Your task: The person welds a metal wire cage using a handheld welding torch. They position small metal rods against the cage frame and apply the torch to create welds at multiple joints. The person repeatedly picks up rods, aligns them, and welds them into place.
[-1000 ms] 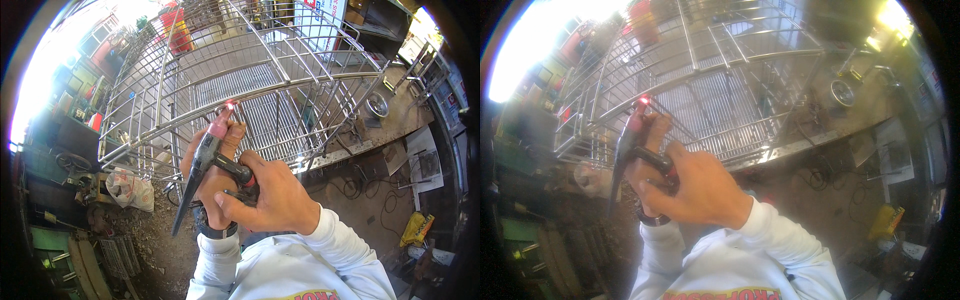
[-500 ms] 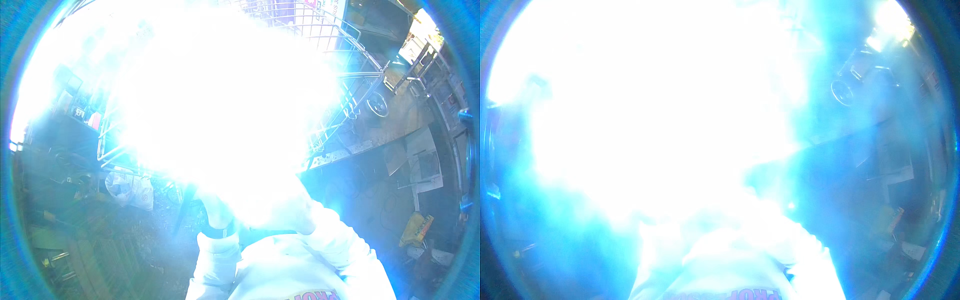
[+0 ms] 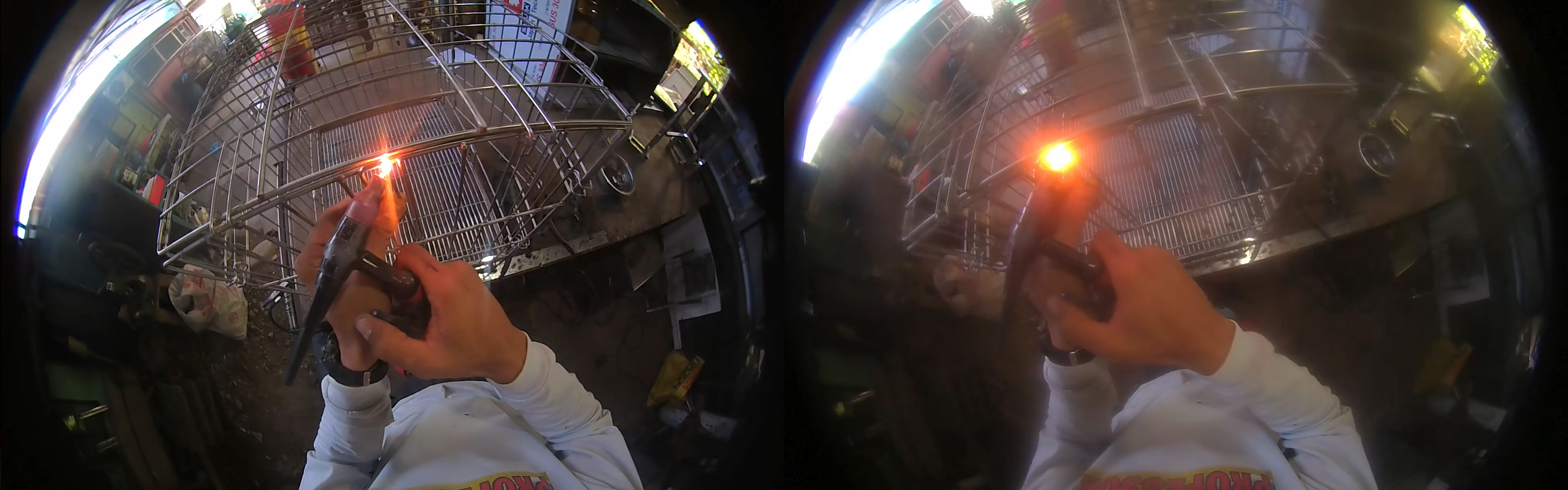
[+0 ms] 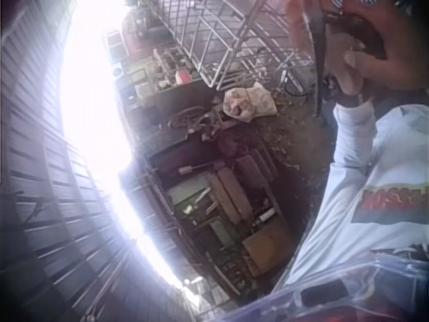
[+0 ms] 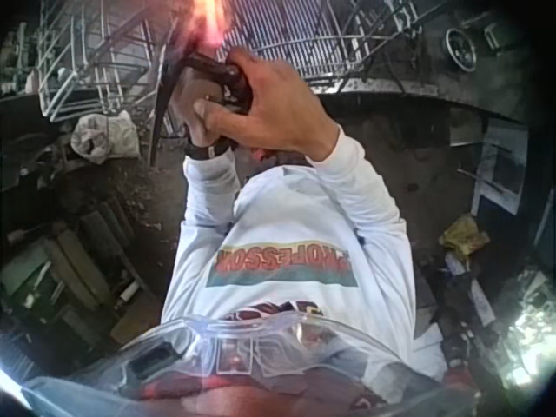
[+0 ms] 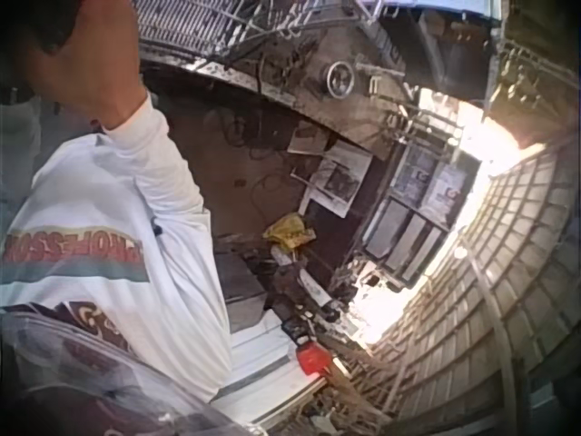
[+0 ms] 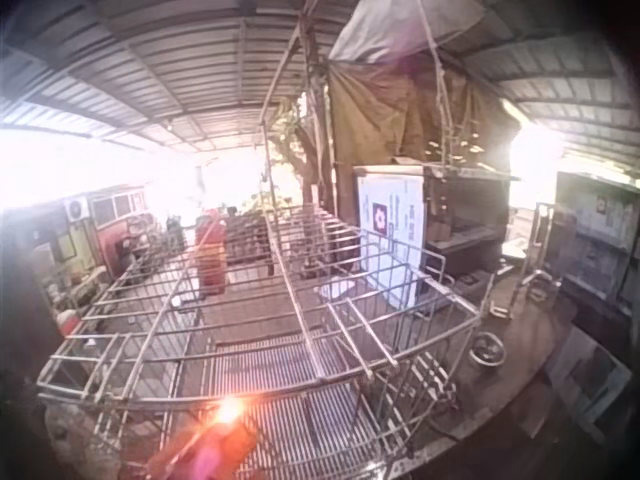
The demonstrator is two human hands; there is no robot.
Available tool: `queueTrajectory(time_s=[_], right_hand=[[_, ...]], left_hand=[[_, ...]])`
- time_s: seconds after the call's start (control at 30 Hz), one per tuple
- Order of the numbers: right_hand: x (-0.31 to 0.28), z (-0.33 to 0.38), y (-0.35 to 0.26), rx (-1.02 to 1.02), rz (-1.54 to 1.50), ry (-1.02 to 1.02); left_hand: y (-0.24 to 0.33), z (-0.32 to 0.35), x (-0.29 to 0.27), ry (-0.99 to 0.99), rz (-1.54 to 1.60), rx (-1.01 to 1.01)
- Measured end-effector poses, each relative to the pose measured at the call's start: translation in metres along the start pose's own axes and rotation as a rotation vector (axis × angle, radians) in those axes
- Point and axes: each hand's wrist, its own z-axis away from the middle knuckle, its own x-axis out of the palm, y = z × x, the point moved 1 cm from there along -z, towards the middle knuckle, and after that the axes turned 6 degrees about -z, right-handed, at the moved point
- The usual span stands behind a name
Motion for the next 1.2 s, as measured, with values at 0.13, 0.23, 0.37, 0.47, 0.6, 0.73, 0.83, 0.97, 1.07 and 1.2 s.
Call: queueTrajectory(time_s=[0.13, 0.23, 0.37, 0.47, 0.6, 0.73, 0.83, 0.97, 1.07, 1.2], right_hand=[[-0.005, 0.004, -0.001, 0.017, -0.002, 0.024], [-0.007, 0.005, -0.010, 0.026, -0.018, 0.017], [-0.017, 0.002, -0.022, 0.118, -0.024, -0.027], [-0.023, -0.001, -0.024, 0.128, -0.028, -0.003], [-0.032, 0.006, -0.023, 0.096, 0.001, 0.011], [-0.041, 0.009, -0.023, 0.200, -0.129, 0.035], [-0.044, 0.012, -0.009, 0.166, -0.118, 0.108], [-0.047, 0.038, 0.019, 0.248, -0.130, 0.169], [-0.036, 0.074, 0.047, 0.329, -0.152, 0.260], [-0.048, 0.096, 0.058, 0.426, -0.260, 0.374]], left_hand=[[-0.002, -0.003, 0.010, 0.025, 0.169, -0.101], [0.005, -0.006, 0.008, 0.064, 0.379, -0.231], [0.018, -0.018, 0.010, 0.038, 0.493, -0.312], [0.017, -0.028, 0.012, -0.024, 0.425, -0.324], [0.020, -0.031, 0.018, -0.012, 0.329, -0.333], [0.024, -0.039, 0.023, -0.005, 0.308, -0.405], [0.021, -0.044, 0.025, 0.010, 0.298, -0.347], [0.007, -0.033, 0.018, -0.002, 0.251, -0.298], [-0.011, 0.001, 0.010, -0.007, 0.229, -0.264], [-0.015, 0.001, 0.010, -0.018, 0.198, -0.224]])
